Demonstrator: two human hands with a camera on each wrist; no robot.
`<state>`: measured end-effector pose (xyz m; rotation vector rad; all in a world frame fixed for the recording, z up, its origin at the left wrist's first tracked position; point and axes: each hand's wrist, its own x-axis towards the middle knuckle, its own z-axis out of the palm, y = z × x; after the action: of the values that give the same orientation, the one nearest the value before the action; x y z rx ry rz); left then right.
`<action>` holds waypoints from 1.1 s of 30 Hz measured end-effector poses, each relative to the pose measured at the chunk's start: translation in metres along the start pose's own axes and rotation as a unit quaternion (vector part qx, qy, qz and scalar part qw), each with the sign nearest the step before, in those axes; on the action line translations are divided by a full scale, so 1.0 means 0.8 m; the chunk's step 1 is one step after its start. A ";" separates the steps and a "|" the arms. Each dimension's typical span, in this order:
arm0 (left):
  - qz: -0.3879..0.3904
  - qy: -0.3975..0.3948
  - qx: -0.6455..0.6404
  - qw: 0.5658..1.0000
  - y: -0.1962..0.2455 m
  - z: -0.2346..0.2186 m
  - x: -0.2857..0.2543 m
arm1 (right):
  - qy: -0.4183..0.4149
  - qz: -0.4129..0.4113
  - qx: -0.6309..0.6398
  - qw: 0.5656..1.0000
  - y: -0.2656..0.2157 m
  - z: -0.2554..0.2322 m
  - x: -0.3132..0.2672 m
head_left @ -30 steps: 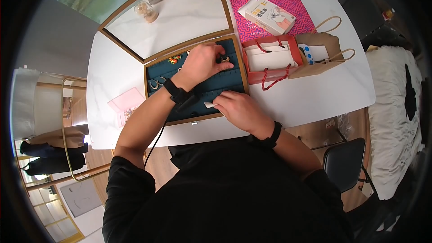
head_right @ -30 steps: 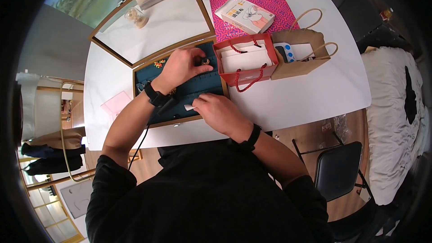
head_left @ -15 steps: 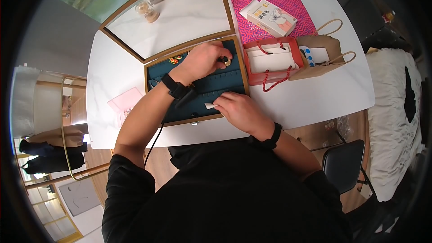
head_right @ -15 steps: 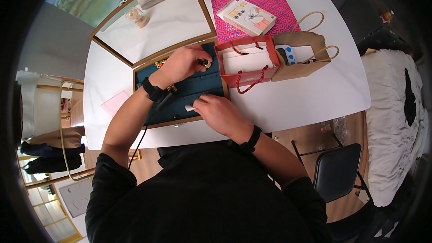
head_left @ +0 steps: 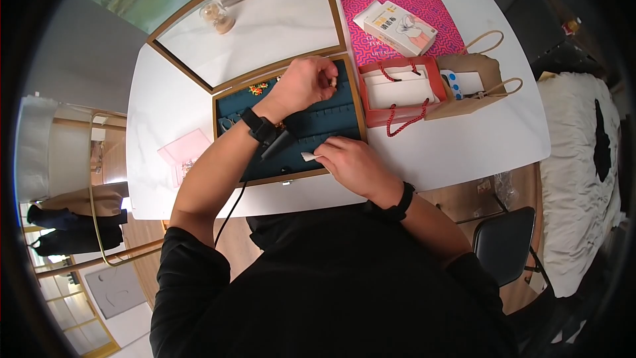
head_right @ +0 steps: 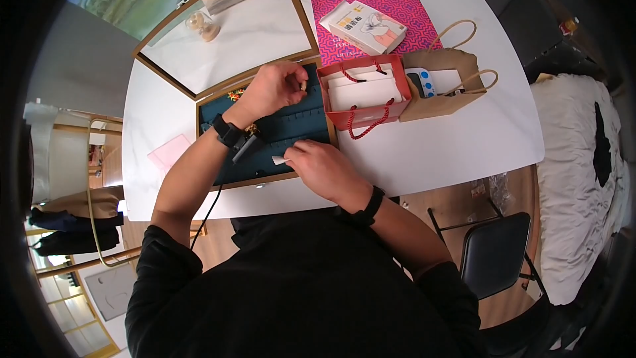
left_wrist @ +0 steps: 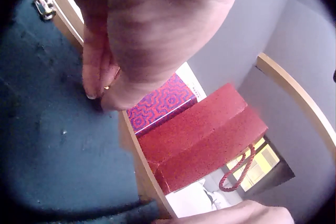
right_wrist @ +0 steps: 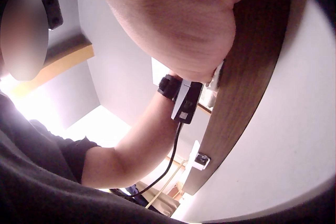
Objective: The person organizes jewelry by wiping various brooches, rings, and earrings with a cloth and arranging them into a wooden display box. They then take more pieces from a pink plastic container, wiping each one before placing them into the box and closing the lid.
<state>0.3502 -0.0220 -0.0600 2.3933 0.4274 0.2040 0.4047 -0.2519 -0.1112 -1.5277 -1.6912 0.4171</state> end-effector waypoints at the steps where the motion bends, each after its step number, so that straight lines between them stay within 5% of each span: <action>1: 0.002 0.003 -0.024 1.000 -0.004 0.000 0.001 | -0.001 0.000 -0.001 1.000 0.000 0.000 0.000; 12: -0.018 -0.009 -0.011 1.000 -0.004 -0.004 -0.018 | 0.000 0.001 -0.007 1.000 0.000 0.001 -0.001; 14: 0.097 0.022 0.095 0.991 -0.005 -0.004 -0.019 | -0.001 0.003 -0.008 1.000 0.001 0.002 0.000; 21: 0.079 0.012 0.061 0.995 -0.002 -0.003 -0.017 | 0.001 0.006 0.000 1.000 0.000 0.000 -0.001; 33: 0.161 0.019 0.160 0.974 -0.005 0.004 -0.019 | 0.003 0.000 -0.006 1.000 0.000 0.001 -0.001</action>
<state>0.3358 -0.0266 -0.0652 2.7724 0.0885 0.3497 0.4041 -0.2521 -0.1122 -1.5368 -1.6910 0.4035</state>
